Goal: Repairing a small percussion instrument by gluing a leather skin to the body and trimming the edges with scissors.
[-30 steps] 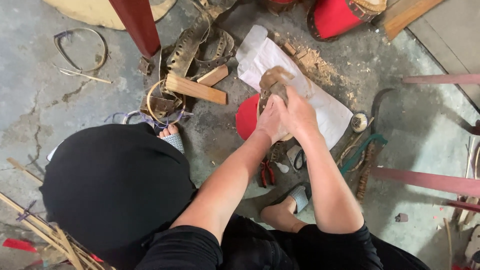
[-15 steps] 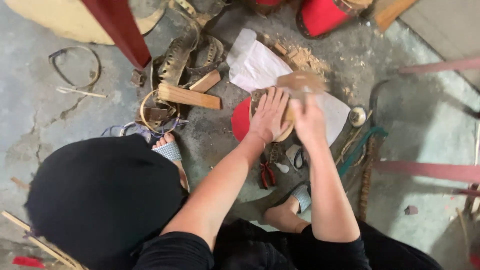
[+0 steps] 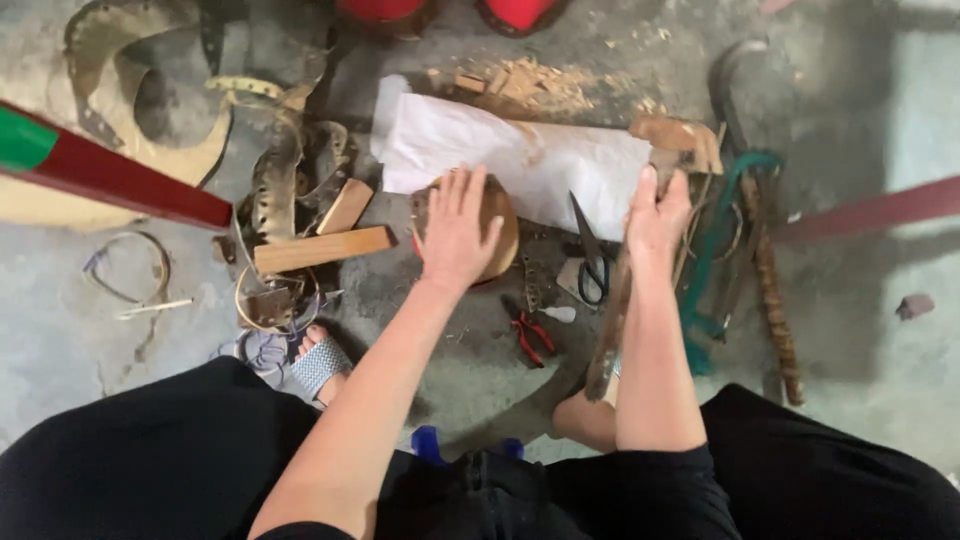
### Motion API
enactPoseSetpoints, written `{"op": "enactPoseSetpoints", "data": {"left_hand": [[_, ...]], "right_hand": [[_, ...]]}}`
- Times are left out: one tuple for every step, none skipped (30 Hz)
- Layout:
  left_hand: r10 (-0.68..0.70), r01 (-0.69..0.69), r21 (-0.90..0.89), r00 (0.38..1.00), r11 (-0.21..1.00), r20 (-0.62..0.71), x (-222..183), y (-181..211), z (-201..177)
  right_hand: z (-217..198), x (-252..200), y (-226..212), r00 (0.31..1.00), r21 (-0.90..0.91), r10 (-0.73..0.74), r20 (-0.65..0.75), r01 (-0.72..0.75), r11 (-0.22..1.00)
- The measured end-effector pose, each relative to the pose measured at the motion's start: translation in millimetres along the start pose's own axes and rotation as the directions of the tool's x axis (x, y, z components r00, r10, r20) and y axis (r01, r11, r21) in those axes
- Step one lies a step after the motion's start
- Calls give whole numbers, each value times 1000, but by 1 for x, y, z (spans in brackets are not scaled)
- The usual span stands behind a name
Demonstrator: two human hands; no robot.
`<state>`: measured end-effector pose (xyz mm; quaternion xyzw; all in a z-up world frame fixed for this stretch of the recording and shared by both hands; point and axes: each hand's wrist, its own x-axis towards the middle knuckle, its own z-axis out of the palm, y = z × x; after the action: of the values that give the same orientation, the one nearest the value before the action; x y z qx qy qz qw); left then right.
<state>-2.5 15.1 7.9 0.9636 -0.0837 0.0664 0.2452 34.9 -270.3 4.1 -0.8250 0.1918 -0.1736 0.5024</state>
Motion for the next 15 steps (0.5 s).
{"op": "enactPoseSetpoints", "data": {"left_hand": [[37,-38,-5,996,999,-86,3,-2,-6],[74,-77,-8,982,997,-172,7,-4,-12],[88,-90,-1,982,996,-166,10,-1,-24],[23,-29,-39,990,999,-137,13,2,-37],[-46,39,-73,993,997,-106,15,4,-51],[-37,31,-65,994,997,-102,15,0,-58],[-15,-1,-112,990,994,-140,16,-5,-66],[6,-35,-157,984,987,-178,17,-10,-75],[11,-38,-146,984,989,-180,13,-2,-100],[-2,-24,-178,990,984,-142,9,7,-124],[-13,-9,-208,995,978,-103,5,17,-148],[-8,-13,-195,995,981,-104,1,22,-174],[117,-120,-76,992,990,-44,-3,29,-198],[233,-234,37,972,972,31,-6,35,-222],[249,-250,32,968,968,41,-4,39,-247]], "right_hand": [[5,1,8,999,2,-16,-36,16,1000],[11,1,16,997,3,-31,-73,31,1000],[15,1,22,996,10,-22,-84,23,1000],[19,2,27,993,-45,-51,-110,47,998],[25,2,32,988,-101,-82,-128,69,993],[26,1,39,988,-93,-74,-135,62,994],[30,2,44,993,-45,-24,-117,18,999],[34,2,50,995,2,26,-95,-26,1000],[35,-1,44,995,14,28,-95,-27,1000],[35,-5,39,995,28,43,-89,-40,999],[36,-10,35,995,43,59,-84,-55,998],[39,-9,34,994,56,63,-84,-59,997],[38,-9,34,993,59,49,-107,-43,997],[37,-10,35,991,61,34,-129,-27,998],[33,-11,28,988,60,44,-146,-36,998]]}}
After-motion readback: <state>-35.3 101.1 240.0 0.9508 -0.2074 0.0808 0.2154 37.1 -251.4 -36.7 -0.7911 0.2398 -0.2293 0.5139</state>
